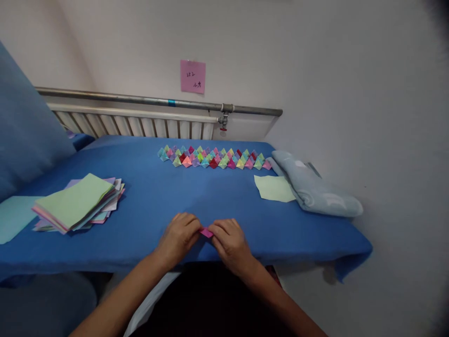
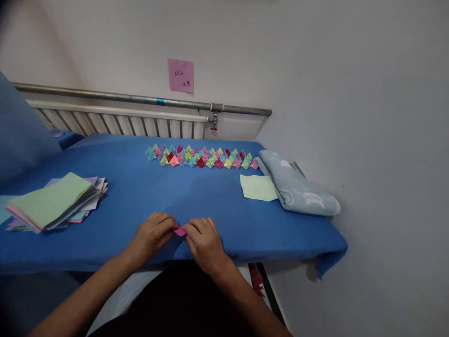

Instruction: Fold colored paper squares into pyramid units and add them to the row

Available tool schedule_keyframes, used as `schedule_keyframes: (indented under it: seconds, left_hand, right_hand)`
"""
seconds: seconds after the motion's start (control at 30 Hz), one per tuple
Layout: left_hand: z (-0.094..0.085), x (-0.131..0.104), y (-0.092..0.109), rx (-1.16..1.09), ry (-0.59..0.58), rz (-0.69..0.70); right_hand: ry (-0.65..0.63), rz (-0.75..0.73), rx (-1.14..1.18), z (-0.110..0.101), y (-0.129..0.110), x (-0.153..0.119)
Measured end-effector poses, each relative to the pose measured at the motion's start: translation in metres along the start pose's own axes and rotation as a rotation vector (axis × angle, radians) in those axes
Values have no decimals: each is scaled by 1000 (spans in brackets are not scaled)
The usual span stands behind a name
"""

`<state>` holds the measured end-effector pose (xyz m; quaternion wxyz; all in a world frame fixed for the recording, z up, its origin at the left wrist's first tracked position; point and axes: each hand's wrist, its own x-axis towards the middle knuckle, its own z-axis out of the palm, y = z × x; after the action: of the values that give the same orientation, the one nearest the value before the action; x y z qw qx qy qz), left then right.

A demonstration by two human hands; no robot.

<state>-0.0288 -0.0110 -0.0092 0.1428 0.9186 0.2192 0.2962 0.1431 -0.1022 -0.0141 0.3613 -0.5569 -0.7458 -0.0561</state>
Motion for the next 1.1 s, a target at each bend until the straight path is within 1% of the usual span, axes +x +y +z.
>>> schedule_keyframes:
  seconds: [0.07, 0.1, 0.2, 0.33, 0.47, 0.57, 0.7, 0.87, 0.97, 1.1]
  left_hand:
    - [8, -2, -4, 173, 95, 117]
    - [12, -4, -5, 222, 123, 149]
    - [21, -13, -8, 285, 146, 172]
    - [24, -25, -6, 281, 118, 167]
    - [18, -35, -2, 244, 79, 188]
    - [14, -39, 2, 243, 51, 207]
    - [11, -42, 7, 228, -6, 215]
    - [9, -45, 11, 222, 13, 160]
    - [9, -48, 11, 210, 22, 118]
    - [11, -49, 9, 185, 10, 107]
  right_hand:
    - [9, -65, -106, 4, 6, 2]
    - [9, -90, -143, 6, 7, 1]
    - [-3, -142, -201, 12, 9, -2]
    - [-74, -154, -215, 16, 5, -12]
    - [-204, -139, -185, 11, 1, -19]
    - [-261, -120, -155, 8, 0, -23]
    - [-246, -98, -140, 7, -2, -27]
    - [-176, -65, -109, 10, -4, -34]
    - [-182, -43, -86, 12, -5, -37]
    - [-203, -31, -85, 12, -4, -35]
